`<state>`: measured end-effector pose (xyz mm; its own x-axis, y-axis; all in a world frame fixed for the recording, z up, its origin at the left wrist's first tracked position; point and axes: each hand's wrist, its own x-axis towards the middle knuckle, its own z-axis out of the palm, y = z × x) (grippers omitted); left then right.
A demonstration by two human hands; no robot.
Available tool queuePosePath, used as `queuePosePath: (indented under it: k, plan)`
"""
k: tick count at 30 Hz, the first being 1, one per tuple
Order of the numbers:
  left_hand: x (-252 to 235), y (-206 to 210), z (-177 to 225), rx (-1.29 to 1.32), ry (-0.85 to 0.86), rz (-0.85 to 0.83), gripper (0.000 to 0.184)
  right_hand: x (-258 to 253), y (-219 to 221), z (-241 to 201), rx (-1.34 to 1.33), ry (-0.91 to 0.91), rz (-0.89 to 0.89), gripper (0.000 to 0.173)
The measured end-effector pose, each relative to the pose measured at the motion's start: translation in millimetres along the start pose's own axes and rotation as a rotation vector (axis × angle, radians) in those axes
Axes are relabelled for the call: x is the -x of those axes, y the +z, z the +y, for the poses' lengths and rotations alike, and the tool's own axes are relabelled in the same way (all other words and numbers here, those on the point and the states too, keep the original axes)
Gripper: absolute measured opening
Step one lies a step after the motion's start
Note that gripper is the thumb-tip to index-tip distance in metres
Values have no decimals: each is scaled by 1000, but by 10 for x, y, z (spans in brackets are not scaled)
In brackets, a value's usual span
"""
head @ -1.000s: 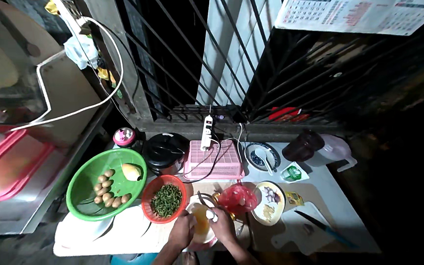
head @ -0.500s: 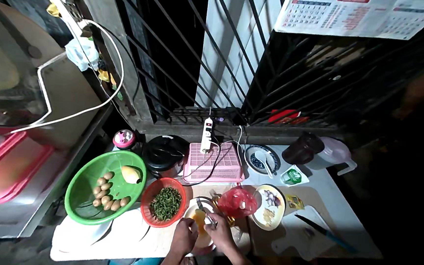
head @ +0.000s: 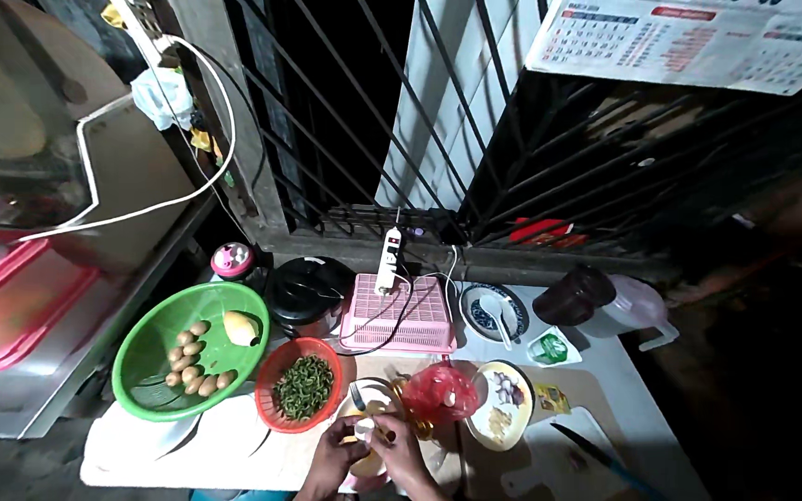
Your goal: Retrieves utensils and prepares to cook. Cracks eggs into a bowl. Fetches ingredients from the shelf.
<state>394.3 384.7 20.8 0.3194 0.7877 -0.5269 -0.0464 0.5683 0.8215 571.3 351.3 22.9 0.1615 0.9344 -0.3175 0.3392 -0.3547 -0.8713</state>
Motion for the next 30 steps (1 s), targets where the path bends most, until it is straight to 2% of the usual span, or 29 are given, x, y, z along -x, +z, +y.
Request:
queuePosePath:
  k: [4,7,10,15,18,21,24,28,30]
  plan:
    - [-14,121,-28,-88,12,-34,51,37,-243,31,-18,-8,9,50]
    - [-107,314,-31,-245,55,-77,49,1,-575,183,-26,7,147,34]
    - [-320,682,-40,-399,117,-169,49,-140,-1056,388,8,69,229,25]
    - [-827,1494,23,-718,292,-331,54,-494,-1734,649,25,95,115,28]
    - [-1070,1818,100,-1004,281,-366,59,-684,-1913,728,40,88,57,30]
    - [-1227,2009,134,-1350,129,-289,57,-768,-2019,725,73,74,18,32]
    - [-1300,2167,93,-1558,29,-163,68,-798,-2081,698,163,80,-40,37]
    - [-1402,2281,0,-1555,-40,-61,62,-803,-2117,682,159,47,-80,38]
    - [-1435,2293,7,-1519,-9,-35,59,-805,-2141,694,127,17,-46,35]
